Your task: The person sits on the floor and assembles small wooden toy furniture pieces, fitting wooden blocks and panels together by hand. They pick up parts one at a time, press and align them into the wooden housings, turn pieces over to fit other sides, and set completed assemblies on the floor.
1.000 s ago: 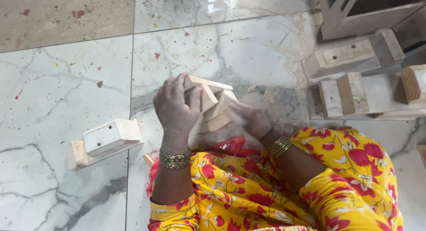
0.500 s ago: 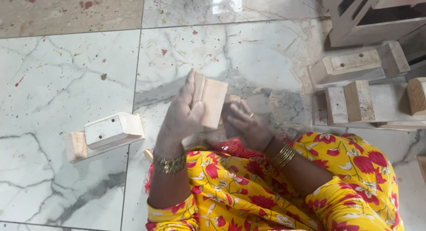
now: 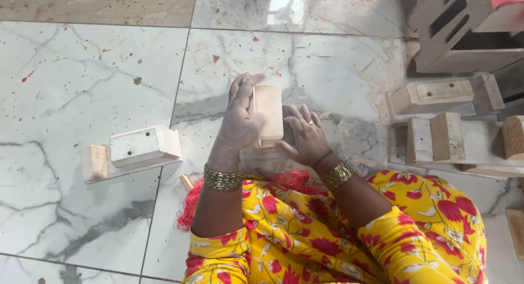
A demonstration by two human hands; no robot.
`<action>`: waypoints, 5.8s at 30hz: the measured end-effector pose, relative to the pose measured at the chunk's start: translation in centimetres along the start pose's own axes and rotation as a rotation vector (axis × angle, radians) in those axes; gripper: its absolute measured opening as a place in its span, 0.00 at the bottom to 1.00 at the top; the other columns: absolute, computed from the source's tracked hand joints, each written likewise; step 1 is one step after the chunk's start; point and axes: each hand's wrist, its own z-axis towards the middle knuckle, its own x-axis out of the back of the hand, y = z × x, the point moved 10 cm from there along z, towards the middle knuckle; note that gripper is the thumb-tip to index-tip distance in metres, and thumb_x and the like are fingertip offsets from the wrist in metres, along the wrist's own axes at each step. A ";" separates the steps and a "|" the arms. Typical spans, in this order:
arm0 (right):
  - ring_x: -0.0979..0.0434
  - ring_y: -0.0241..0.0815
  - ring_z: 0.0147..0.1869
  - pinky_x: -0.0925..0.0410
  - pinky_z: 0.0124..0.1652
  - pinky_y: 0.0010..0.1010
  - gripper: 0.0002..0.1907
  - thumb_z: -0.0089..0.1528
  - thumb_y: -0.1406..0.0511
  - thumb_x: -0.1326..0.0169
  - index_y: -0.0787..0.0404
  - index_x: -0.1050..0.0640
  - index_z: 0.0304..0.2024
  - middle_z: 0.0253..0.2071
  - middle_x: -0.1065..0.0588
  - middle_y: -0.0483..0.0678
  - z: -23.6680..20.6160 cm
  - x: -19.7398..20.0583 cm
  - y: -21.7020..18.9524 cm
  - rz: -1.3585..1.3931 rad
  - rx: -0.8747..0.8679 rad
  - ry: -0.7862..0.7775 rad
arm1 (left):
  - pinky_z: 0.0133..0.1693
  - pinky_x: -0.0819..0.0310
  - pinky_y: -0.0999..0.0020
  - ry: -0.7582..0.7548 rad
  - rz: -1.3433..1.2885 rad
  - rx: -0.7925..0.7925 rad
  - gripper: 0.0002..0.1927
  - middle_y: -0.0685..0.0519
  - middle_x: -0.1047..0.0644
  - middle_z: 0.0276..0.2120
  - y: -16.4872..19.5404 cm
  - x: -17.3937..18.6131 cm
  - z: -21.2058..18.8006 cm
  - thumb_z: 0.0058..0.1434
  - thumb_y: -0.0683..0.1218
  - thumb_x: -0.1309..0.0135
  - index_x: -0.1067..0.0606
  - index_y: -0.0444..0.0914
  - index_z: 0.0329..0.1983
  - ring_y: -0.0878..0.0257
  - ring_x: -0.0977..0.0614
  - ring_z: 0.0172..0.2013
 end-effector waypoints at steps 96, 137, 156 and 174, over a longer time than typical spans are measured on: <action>0.44 0.44 0.80 0.55 0.75 0.45 0.37 0.69 0.45 0.61 0.51 0.43 0.76 0.76 0.40 0.47 -1.7 -4.0 -3.2 -0.262 0.082 -0.135 | 0.74 0.46 0.58 0.117 -0.397 0.018 0.25 0.40 0.37 0.68 -0.5 -5.5 -0.3 0.47 0.33 0.52 0.29 0.38 0.50 0.48 0.38 0.74; 0.36 0.47 0.74 0.39 0.69 0.38 0.38 0.66 0.49 0.52 0.60 0.41 0.73 0.70 0.36 0.53 -2.7 2.1 -3.4 0.866 -0.116 -0.114 | 0.68 0.35 0.60 -0.094 -0.474 0.073 0.23 0.43 0.35 0.65 1.3 -10.1 -1.9 0.45 0.32 0.50 0.29 0.39 0.46 0.50 0.34 0.70; 0.28 0.61 0.62 0.30 0.57 0.54 0.20 0.61 0.66 0.50 0.61 0.25 0.56 0.57 0.27 0.56 -7.6 9.0 -1.8 0.284 -0.106 0.127 | 0.73 0.47 0.61 -0.083 -0.478 -0.012 0.29 0.44 0.37 0.65 0.2 -9.8 -2.0 0.42 0.39 0.45 0.30 0.40 0.52 0.52 0.38 0.71; 0.34 0.63 0.66 0.41 0.71 0.57 0.22 0.60 0.63 0.48 0.61 0.27 0.57 0.58 0.31 0.61 -6.1 6.4 0.2 0.026 0.001 0.202 | 0.68 0.34 0.48 -0.085 0.049 -0.361 0.48 0.38 0.38 0.62 4.1 -9.4 -3.0 0.43 0.46 0.36 0.45 0.45 0.67 0.41 0.37 0.67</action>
